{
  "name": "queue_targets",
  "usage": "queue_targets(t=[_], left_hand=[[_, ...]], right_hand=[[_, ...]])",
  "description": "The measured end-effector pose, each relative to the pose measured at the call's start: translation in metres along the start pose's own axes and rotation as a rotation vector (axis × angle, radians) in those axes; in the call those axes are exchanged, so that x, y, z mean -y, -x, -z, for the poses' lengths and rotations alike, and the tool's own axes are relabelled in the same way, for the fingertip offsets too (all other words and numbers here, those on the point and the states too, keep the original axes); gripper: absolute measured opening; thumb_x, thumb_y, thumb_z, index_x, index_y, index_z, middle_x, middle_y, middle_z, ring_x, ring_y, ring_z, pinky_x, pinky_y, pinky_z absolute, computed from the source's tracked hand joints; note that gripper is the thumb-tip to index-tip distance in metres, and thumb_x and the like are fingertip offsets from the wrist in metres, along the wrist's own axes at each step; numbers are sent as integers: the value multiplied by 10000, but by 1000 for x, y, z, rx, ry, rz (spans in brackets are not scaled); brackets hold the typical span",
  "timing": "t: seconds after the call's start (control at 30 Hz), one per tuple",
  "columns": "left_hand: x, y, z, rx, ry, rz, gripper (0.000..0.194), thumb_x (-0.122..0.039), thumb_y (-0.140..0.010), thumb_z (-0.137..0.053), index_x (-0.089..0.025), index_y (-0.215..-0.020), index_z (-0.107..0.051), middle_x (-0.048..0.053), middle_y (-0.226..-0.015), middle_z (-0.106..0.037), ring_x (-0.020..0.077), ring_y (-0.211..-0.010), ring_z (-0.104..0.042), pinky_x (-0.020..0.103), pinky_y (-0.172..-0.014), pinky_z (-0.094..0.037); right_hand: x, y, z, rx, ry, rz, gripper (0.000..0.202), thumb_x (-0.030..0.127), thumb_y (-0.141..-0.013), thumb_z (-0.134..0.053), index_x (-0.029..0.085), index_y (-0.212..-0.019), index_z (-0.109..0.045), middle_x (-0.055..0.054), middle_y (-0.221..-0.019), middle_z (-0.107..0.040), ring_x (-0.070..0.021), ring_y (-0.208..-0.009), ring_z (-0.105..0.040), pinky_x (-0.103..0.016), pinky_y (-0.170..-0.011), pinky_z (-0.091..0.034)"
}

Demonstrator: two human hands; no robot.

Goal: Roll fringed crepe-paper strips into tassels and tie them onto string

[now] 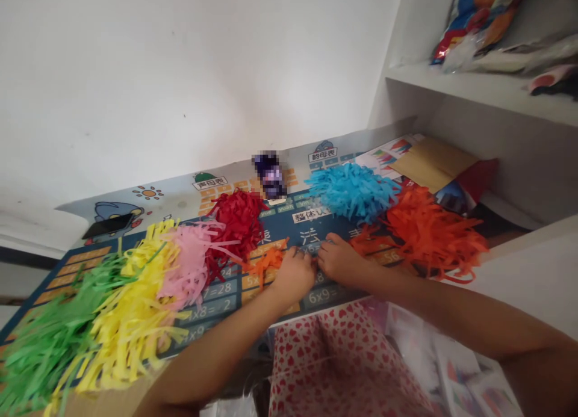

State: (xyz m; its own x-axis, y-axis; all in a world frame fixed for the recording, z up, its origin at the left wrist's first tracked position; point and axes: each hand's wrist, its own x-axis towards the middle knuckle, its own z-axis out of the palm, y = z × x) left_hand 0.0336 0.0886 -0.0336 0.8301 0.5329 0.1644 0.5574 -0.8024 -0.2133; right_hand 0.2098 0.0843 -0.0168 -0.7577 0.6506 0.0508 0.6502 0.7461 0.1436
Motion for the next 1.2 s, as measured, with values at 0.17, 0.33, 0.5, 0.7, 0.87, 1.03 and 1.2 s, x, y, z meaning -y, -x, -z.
queue_targets(t=[0.17,0.33,0.5,0.7,0.87,1.03,1.2], left_hand=[[4,0,-2,-18,14,13,202,-175,-883,-564,-130,-715,-666,95,-720,-627,229,-714,-591,402,-713,-399],[8,-1,-3,-89,16,59,198,-182,-891,-560,-140,-720,-651,75,-700,-628,210,-692,-593,390,-726,-417],[14,16,19,-201,34,101,206,-194,-938,-502,-170,-842,-682,47,-767,-685,173,-744,-625,389,-851,-427],[9,39,70,-562,243,115,108,-193,-902,-592,-218,-949,-685,16,-906,-752,146,-833,-666,384,-927,-416],[-9,39,77,-704,433,292,92,-191,-896,-599,-208,-887,-689,11,-773,-736,142,-724,-661,375,-887,-463],[-29,43,71,-715,695,549,116,-246,-898,-604,-209,-850,-703,21,-779,-744,161,-761,-676,308,-775,-516],[-38,47,73,-698,831,725,124,-228,-864,-618,-205,-789,-714,18,-751,-730,158,-719,-667,266,-685,-516]], right_hand=[[-2,-4,-8,-32,27,68,331,131,-965,-400,130,-836,-704,-95,-787,-674,-223,-793,-535,-464,-920,-310],[-7,-7,-9,-87,-2,8,265,135,-941,-451,142,-793,-670,-69,-778,-667,-201,-779,-529,-426,-898,-309],[12,5,13,-181,-113,-184,248,186,-946,-467,152,-781,-649,-76,-800,-672,-194,-811,-553,-375,-800,-317],[21,14,59,-212,-933,-366,296,338,-932,-480,173,-788,-680,-21,-740,-670,-149,-690,-559,-287,-670,-353],[17,6,57,-62,-1700,-370,325,479,-753,-681,167,-666,-666,44,-529,-538,-85,-486,-411,-221,-502,-290],[44,2,37,-345,-1982,-498,265,422,-716,-744,173,-655,-678,14,-630,-626,-103,-581,-514,-234,-597,-404],[66,-3,28,-520,-2014,-634,242,372,-660,-804,180,-693,-660,27,-643,-597,-94,-579,-500,-220,-575,-401]])
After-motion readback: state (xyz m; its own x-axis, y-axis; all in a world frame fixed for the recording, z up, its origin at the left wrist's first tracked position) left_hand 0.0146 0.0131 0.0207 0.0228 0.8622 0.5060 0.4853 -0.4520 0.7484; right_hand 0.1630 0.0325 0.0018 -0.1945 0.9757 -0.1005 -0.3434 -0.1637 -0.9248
